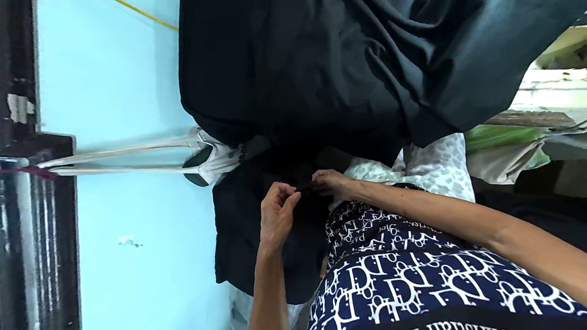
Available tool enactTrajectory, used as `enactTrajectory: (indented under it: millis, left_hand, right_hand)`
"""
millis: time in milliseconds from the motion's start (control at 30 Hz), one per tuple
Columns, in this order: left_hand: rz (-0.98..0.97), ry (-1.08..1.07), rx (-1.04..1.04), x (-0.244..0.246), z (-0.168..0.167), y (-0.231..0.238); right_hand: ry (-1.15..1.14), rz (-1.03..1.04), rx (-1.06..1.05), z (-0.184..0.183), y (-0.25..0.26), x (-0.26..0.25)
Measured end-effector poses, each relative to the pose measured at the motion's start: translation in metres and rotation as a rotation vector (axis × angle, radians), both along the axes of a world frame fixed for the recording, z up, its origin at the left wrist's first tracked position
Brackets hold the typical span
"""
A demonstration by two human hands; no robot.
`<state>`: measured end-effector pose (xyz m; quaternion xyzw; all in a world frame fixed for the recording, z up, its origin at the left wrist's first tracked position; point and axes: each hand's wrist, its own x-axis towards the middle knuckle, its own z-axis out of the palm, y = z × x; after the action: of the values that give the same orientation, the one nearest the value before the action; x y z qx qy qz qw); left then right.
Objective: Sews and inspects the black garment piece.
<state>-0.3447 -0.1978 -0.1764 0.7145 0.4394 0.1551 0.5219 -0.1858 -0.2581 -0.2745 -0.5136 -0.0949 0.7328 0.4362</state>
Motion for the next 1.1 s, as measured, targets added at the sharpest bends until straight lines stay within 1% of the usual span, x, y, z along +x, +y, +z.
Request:
enactTrajectory:
  millis: [67,100,167,233,300,333,400,467,500,567,633,700,767,833,867,900,967,1033,1100]
  left_hand:
    - [-0.015,-0.011,0.009,-0.001,0.005,-0.001]
    - [-0.025,-0.023,0.01,-0.002,0.006,0.0]
    - [-0.032,-0.047,0.014,-0.005,0.005,0.0]
    - [-0.031,-0.056,0.01,-0.008,0.001,0.001]
    - [-0.015,-0.042,-0.002,-0.007,0.0,0.0]
    - [-0.009,-0.039,-0.007,-0.006,-0.001,0.0]
    - [-0.007,-0.052,-0.012,-0.004,-0.002,-0.002]
    - [-0.007,-0.07,-0.002,-0.002,-0.001,-0.006]
    - [-0.001,-0.082,0.005,-0.001,0.0,-0.008]
    - [0.012,-0.12,0.027,0.0,0.0,-0.009]
    - [0.035,-0.174,0.043,0.0,-0.002,-0.008]
    - [0.055,-0.234,0.06,-0.002,0.001,-0.005]
    - [0.059,-0.286,0.082,-0.006,0.006,0.0]
    - [0.043,-0.344,0.121,-0.01,0.013,0.006]
    - [0.038,-0.374,0.139,-0.012,0.017,0.01]
    - [0.037,-0.394,0.159,-0.013,0.02,0.013]
    - [0.056,-0.394,0.184,-0.014,0.021,0.019]
    - [0.096,-0.361,0.188,-0.013,0.018,0.024]
    - [0.126,-0.329,0.193,-0.014,0.013,0.028]
  right_hand:
    - [0.022,0.013,-0.091,-0.011,-0.001,0.001]
    - [0.063,0.018,-0.095,-0.015,-0.002,0.001]
    - [0.142,0.048,0.002,-0.016,-0.001,0.0]
    - [0.166,0.08,0.161,-0.002,0.002,-0.003]
    - [0.12,0.082,0.228,0.009,0.005,-0.005]
    - [0.072,0.063,0.192,0.009,0.005,-0.006]
    - [0.009,0.034,0.055,-0.006,0.002,-0.005]
    - [0.03,0.032,-0.081,-0.028,0.0,-0.004]
    - [0.056,0.036,-0.115,-0.035,0.0,-0.004]
    - [0.137,0.057,-0.082,-0.036,0.002,-0.007]
    - [0.183,0.067,0.003,-0.019,0.006,-0.014]
    - [0.181,0.069,0.03,-0.002,0.009,-0.018]
    - [0.111,0.096,-0.036,0.001,0.006,-0.017]
    - [0.069,0.132,-0.134,-0.013,0.005,-0.018]
    - [0.064,0.162,-0.148,-0.019,0.005,-0.021]
    - [0.084,0.193,-0.128,-0.019,0.005,-0.024]
    - [0.214,0.247,0.038,-0.001,0.004,-0.028]
    - [0.372,0.218,0.22,0.031,0.003,-0.029]
    - [0.488,0.136,0.357,0.05,0.004,-0.025]
